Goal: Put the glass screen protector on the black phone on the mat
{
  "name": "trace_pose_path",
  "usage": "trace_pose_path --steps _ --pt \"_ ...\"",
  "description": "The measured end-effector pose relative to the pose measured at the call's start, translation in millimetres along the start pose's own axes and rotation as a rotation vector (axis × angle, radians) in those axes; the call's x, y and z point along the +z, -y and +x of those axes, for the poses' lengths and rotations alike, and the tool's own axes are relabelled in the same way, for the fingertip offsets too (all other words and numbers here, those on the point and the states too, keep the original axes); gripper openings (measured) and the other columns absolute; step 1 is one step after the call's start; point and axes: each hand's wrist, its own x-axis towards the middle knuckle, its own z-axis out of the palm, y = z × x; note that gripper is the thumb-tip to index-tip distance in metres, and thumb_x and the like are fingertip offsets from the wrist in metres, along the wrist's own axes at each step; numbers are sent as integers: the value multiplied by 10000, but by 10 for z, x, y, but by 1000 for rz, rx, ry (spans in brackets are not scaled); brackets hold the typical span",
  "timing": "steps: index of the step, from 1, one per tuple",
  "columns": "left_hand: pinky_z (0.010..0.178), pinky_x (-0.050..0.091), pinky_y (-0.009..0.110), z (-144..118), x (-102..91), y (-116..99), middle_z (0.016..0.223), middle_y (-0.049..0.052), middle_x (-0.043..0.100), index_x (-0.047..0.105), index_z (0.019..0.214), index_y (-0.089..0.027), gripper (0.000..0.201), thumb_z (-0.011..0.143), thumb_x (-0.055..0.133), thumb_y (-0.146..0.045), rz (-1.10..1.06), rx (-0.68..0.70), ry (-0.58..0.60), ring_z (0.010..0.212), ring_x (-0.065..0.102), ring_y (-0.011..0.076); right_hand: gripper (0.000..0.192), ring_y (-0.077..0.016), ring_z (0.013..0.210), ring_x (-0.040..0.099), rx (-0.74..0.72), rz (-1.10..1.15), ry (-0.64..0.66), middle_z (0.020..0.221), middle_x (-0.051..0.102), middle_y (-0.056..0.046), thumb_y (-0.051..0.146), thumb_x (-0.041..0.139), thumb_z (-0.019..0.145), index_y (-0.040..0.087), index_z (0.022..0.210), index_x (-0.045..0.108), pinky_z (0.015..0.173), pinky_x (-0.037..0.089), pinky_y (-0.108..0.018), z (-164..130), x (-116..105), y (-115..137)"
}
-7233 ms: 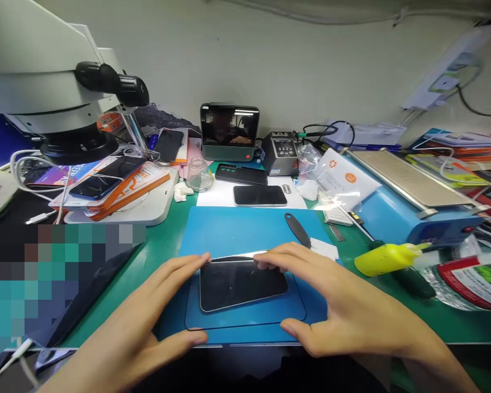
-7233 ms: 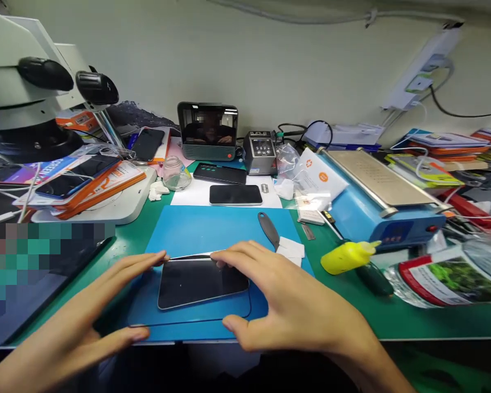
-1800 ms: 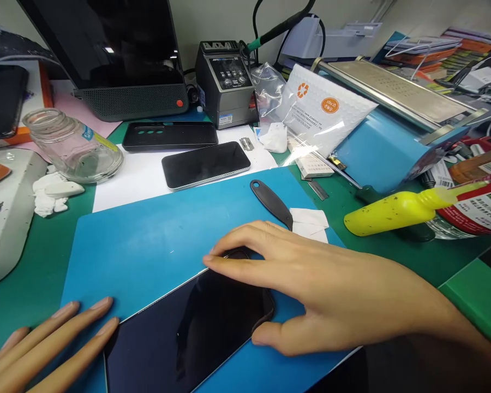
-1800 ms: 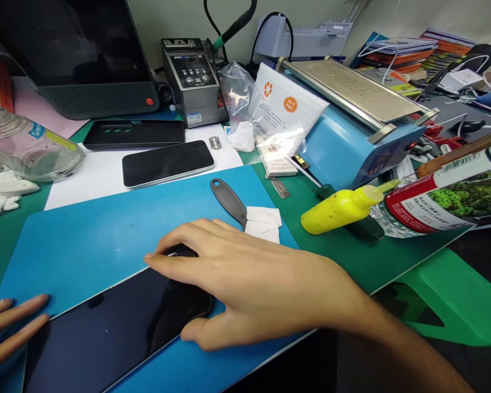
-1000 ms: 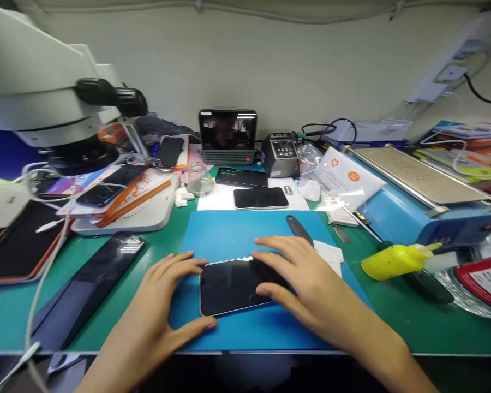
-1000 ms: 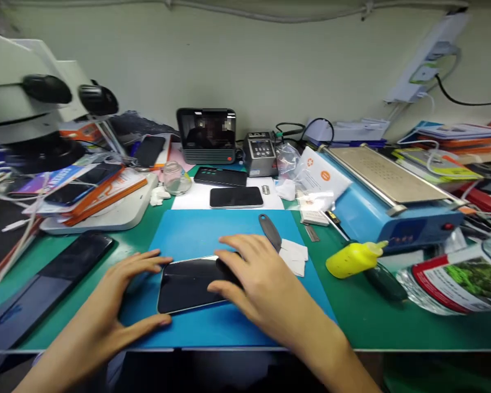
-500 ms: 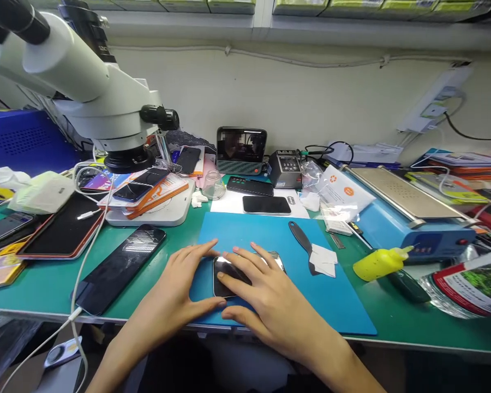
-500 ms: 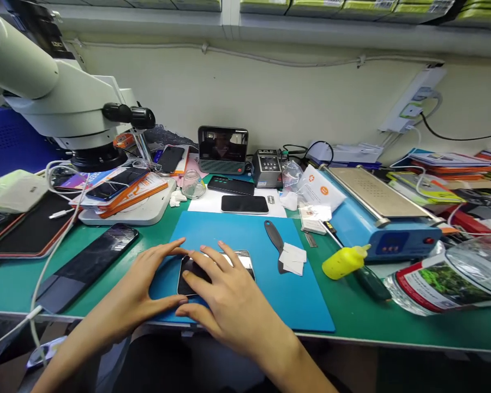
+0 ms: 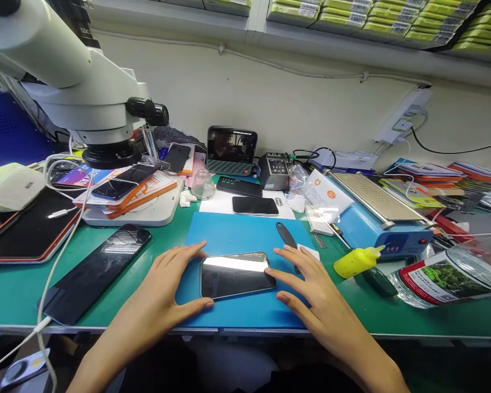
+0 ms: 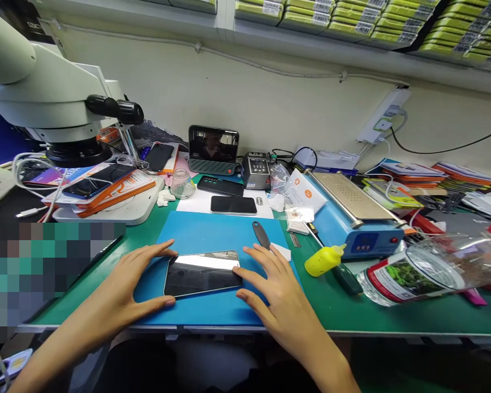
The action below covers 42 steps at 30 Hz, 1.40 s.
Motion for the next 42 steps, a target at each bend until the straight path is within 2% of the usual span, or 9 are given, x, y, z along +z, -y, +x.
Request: trace_pose_path --steps 5,10,17,20,24,29,32,38,42 --pt "1228 430 574 3 16 25 1555 57 608 354 1629 -392 824 933 784 -496 12 11 -21 1488 498 357 369 -361 1570 453 23 -5 -33 1616 580 -98 494 593 1075 315 1361 740 1250 414 -697 23 36 71" --pt "1206 466 543 11 24 33 1527 60 641 396 1625 -379 822 917 799 -489 10 30 -48 1460 537 347 401 -347 1549 484 -70 42 -48 1615 577 -122 510 630 1051 265 1353 728 1263 425 -656 223 151 427" --pt "1204 467 545 -2 47 68 1598 63 579 371 1628 -398 811 935 790 -418 51 84 -72 1462 539 339 482 -285 1622 365 -199 121 8 1665 529 -67 574 639 1033 266 1402 670 1367 243 -592 536 354 912" --pt "1203 463 552 5 36 46 1558 70 608 356 1636 -390 823 936 788 -407 46 79 -59 1447 550 342 445 -283 1624 364 -176 117 6 1665 531 -59 557 625 1046 285 1393 683 1362 251 -603 533 337 879" --pt "1219 440 570 21 -8 -16 1518 73 631 351 1639 -375 830 938 789 -450 12 47 -22 1451 534 346 386 -331 1588 429 -72 67 -12 1638 557 -88 505 580 1080 316 1392 708 1298 335 -697 324 234 581" --pt "1233 422 573 21 -48 -62 1511 72 638 379 1642 -374 838 925 801 -472 -14 15 -25 1470 512 358 339 -375 1578 434 35 -20 -96 1613 571 -104 476 581 1081 305 1328 737 1254 358 -767 111 168 287" --pt "1227 428 570 17 -42 -59 1507 79 642 386 1642 -366 839 922 805 -470 -11 21 -34 1466 519 361 337 -385 1562 456 39 -12 -123 1584 594 -125 487 598 1070 270 1283 744 1243 391 -754 168 221 389" --pt "1209 443 551 11 -18 -34 1521 81 632 369 1638 -370 809 945 782 -434 18 63 -44 1443 544 347 439 -346 1572 446 -97 91 -85 1569 610 -146 523 642 1042 212 1346 696 1312 338 -671 461 395 909" --pt "1199 443 540 14 -17 -30 1522 72 628 349 1634 -383 802 957 776 -438 33 68 -35 1432 548 337 459 -316 1589 423 -118 118 -58 1606 581 -112 539 643 1038 247 1388 683 1341 297 -631 516 428 986"
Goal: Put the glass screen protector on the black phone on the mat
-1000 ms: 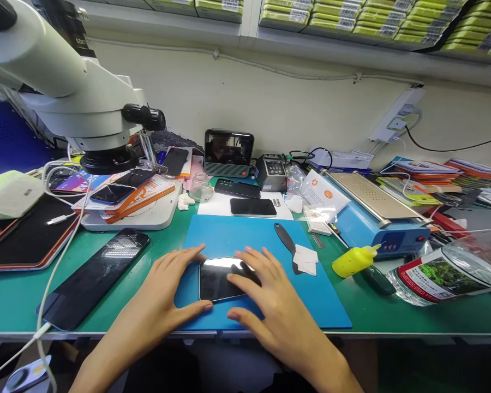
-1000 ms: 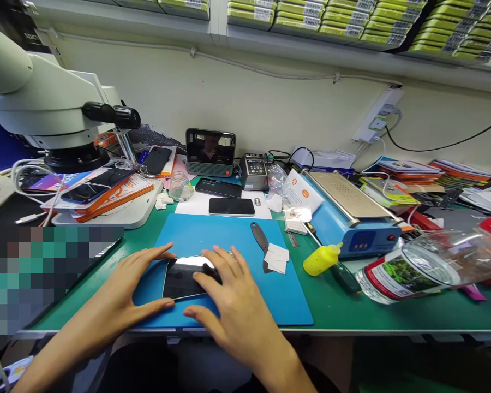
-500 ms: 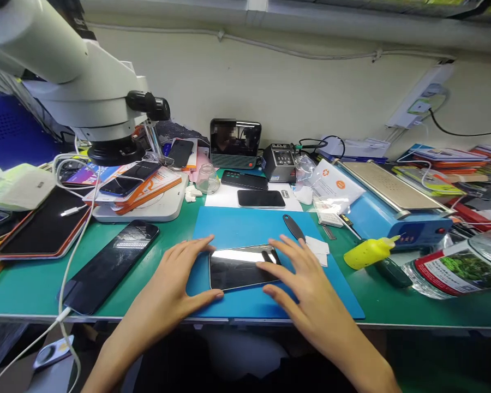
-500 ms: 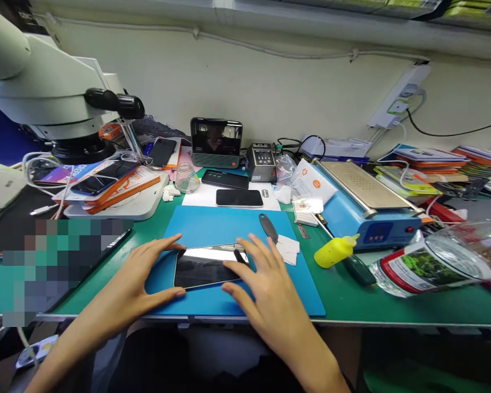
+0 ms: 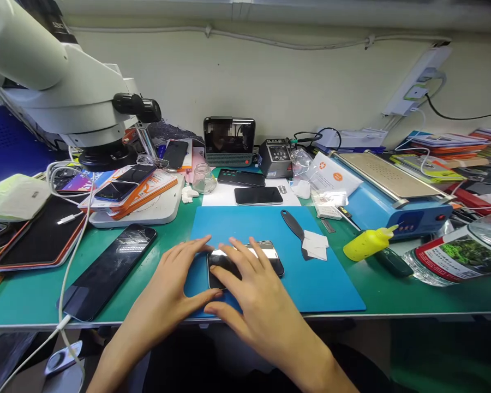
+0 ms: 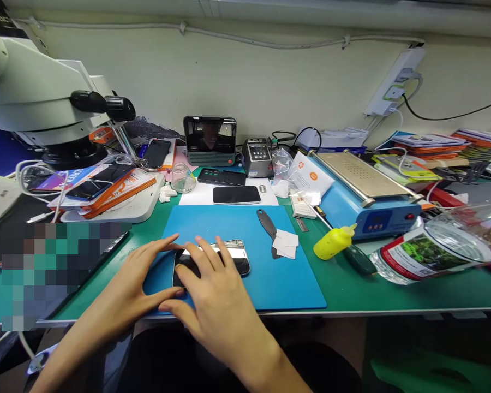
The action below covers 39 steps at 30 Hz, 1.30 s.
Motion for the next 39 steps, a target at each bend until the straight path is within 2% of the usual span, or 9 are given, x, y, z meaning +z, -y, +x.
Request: trace_pose_path --steps 6,10,13,19,29,39 --pt "1233 392 566 3 -20 -20 1553 63 595 305 1646 -390 825 967 763 -487 -1 -55 48 1478 485 353 374 -390 1554 463 153 -131 -58 1569 608 -134 472 539 1098 278 1347 740 1249 362 -762 -282 -153 -361" --pt "1257 368 553 5 -42 -35 1567 33 581 294 1647 -410 826 969 757 -500 -15 -82 67 1504 448 335 374 -399 1566 439 243 -171 -102 1600 571 -116 491 531 1098 309 1351 737 1241 356 -779 -498 -238 -596" --pt "1268 356 537 3 -46 -37 1571 17 580 299 1643 -420 834 958 765 -515 -25 -89 61 1506 447 323 360 -383 1561 444 281 -157 -148 1598 567 -95 515 530 1094 341 1328 742 1237 379 -755 -570 -237 -674" --pt "1267 354 535 1 -39 -34 1575 10 581 312 1641 -436 835 949 767 -545 -33 -100 61 1507 447 324 319 -367 1566 439 316 -99 -210 1588 578 -55 513 532 1094 357 1261 756 1235 423 -696 -572 -166 -682" --pt "1261 354 548 6 -41 -21 1578 35 582 349 1635 -409 815 948 764 -551 -38 -102 61 1504 450 343 319 -359 1533 491 313 -41 -210 1559 610 -62 513 531 1094 331 1233 752 1233 445 -646 -565 -157 -670" --pt "1263 359 527 4 -38 -34 1585 1 577 348 1619 -438 793 951 758 -562 -29 -112 65 1508 448 310 299 -347 1528 497 318 -46 -203 1560 608 -54 505 534 1097 337 1246 732 1212 469 -631 -570 -138 -656"
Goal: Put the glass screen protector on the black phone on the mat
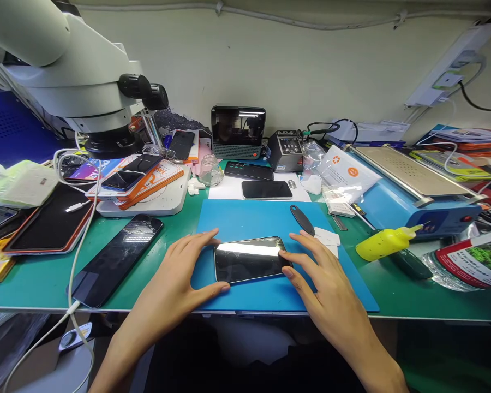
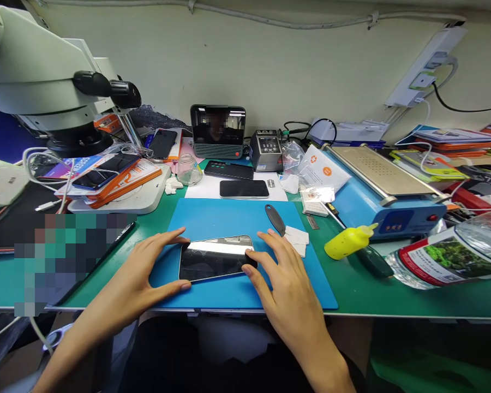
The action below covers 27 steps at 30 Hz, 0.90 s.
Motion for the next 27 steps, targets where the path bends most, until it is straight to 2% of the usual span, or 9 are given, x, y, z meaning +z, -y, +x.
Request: trace_pose_path --steps 9,12,16,20,23,25,27 --pt "1256 376 524 -2 11 28 1569 10 595 360 1624 -431 805 941 765 -563 4 22 -19 1496 470 318 297 -336 1507 525 17 -3 3 1546 621 -54 508 519 1102 342 1242 722 1176 509 -601 -6 0 18" --pt "1254 379 535 27 14 42 1574 41 588 371 1632 -391 826 929 775 -549 21 32 -14 1488 477 336 275 -324 1477 559 41 -1 18 1507 656 -49 507 527 1098 333 1205 711 1166 520 -584 11 7 45" --pt "1275 342 580 65 18 42 1617 92 530 466 1605 -320 790 904 780 -503 81 66 -1 1536 417 384 269 -313 1503 537 26 35 49 1486 682 -60 499 555 1089 300 1205 693 1282 379 -622 30 -7 69" --pt "1277 310 623 101 -14 6 1595 91 512 641 1449 -335 619 869 801 -476 -9 36 25 1528 417 404 304 -305 1506 537 42 103 58 1479 696 -60 508 554 1085 289 1221 715 1332 284 -630 14 -29 79" --pt "1288 275 628 115 -42 -36 1542 82 567 664 1391 -332 575 849 816 -451 -74 37 25 1513 444 389 390 -325 1535 503 87 139 46 1472 709 -72 507 530 1087 280 1368 679 1327 278 -655 -18 -41 93" --pt "1292 269 626 104 -40 -67 1537 85 588 622 1415 -327 591 862 804 -434 -104 36 21 1528 442 379 521 -348 1589 421 145 182 35 1462 717 -97 500 496 1094 255 1549 555 1302 303 -690 -42 -49 97" --pt "1256 348 611 81 -21 -99 1495 109 637 547 1462 -312 611 903 767 -426 -141 30 27 1493 512 365 585 -355 1609 382 192 240 28 1480 706 -113 489 479 1092 234 1618 488 1292 314 -693 -57 -60 90"
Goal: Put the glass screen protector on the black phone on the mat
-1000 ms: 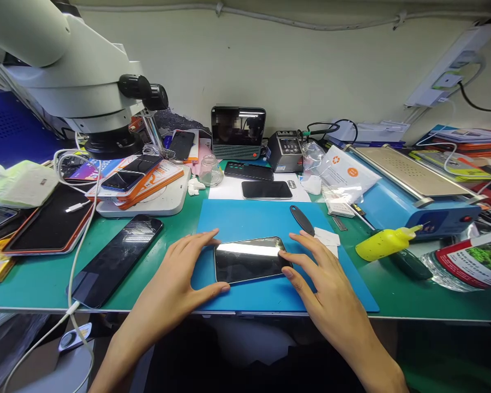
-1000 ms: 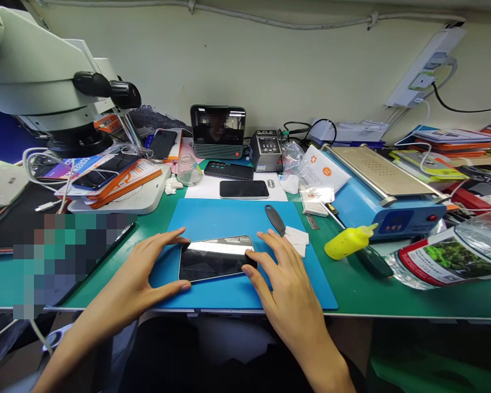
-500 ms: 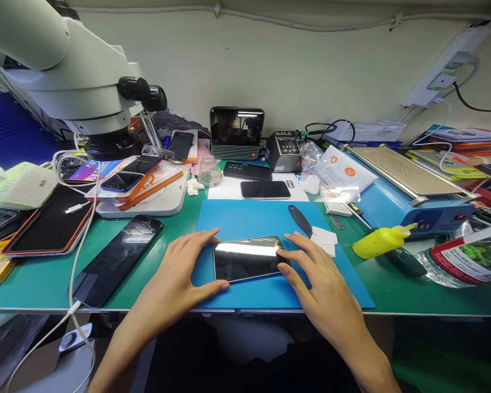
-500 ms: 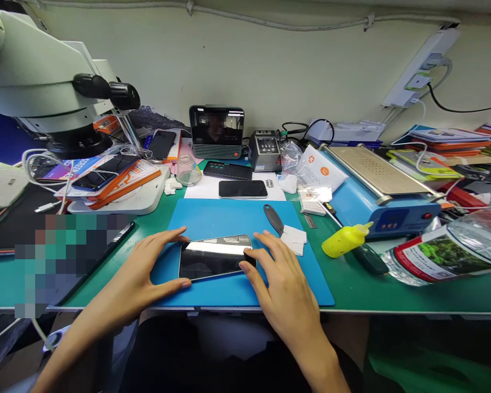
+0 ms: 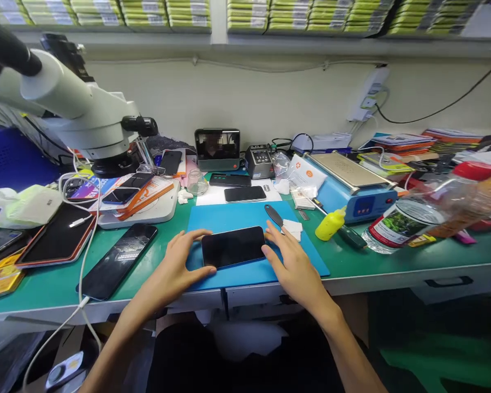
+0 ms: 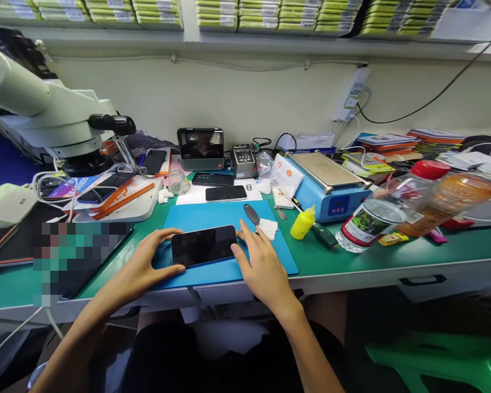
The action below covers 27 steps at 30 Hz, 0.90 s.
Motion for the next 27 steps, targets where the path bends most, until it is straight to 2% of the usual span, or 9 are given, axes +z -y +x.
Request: trace_pose_path --steps 2,4,7,9,11,14,19,24,27 --pt "1170 469 557 -18 30 -28 1386 124 718 473 1493 -297 607 953 718 -430 -73 -13 29 1369 648 336 539 -355 1584 426 20 70 2 1510 686 -111 475 511 1068 244 1550 581 1298 317 -663 4 -18 -6" --pt "1094 535 493 -4 55 -53 1263 105 782 438 1494 -290 616 966 714 -445 -236 -59 65 1227 740 300 457 -352 1500 540 34 148 5 1471 713 -112 450 575 1028 247 1423 686 1257 402 -612 34 -38 2" --pt "1003 579 470 111 76 -95 1064 64 823 431 1515 -260 717 928 763 -507 -494 -132 63 1072 788 292 331 -295 1198 751 37 282 15 1219 818 -87 398 619 992 232 1251 742 1046 591 -460 126 -52 57" --pt "975 592 469 234 84 -129 1006 63 823 466 1506 -226 753 905 772 -562 -548 -117 33 1043 791 299 257 -246 1009 785 26 362 10 1061 827 -47 384 615 988 234 1158 737 906 619 -374 205 -30 110" --pt "1022 573 458 347 90 -161 1069 90 818 583 1388 -200 680 877 779 -604 -547 -81 -12 1121 768 310 221 -229 944 764 21 424 -22 990 805 -26 391 608 987 238 1102 718 852 599 -343 279 19 151" --pt "1055 546 418 422 105 -182 1094 96 802 701 1113 -192 513 845 798 -618 -526 -57 -85 1172 734 311 231 -234 955 739 29 510 -57 994 782 -34 416 595 986 235 1089 695 855 574 -343 347 112 156" --pt "807 558 315 321 158 -165 808 3 718 658 862 -216 404 822 827 -581 -468 -103 -137 864 714 226 272 -258 1029 731 50 613 -9 1046 784 -50 456 608 974 229 1087 706 924 558 -371 331 155 75" --pt "724 500 273 253 184 -153 768 -24 656 605 845 -228 389 843 807 -560 -450 -148 -168 790 651 185 316 -269 1211 678 71 608 -1 1214 778 -45 461 532 1029 257 1157 738 1093 478 -409 313 98 74" --pt "748 507 284 245 178 -144 796 -14 669 625 892 -226 386 856 792 -573 -451 -156 -156 822 660 198 319 -265 1263 667 81 610 1 1245 776 -46 456 525 1035 263 1174 737 1110 481 -406 327 127 89"
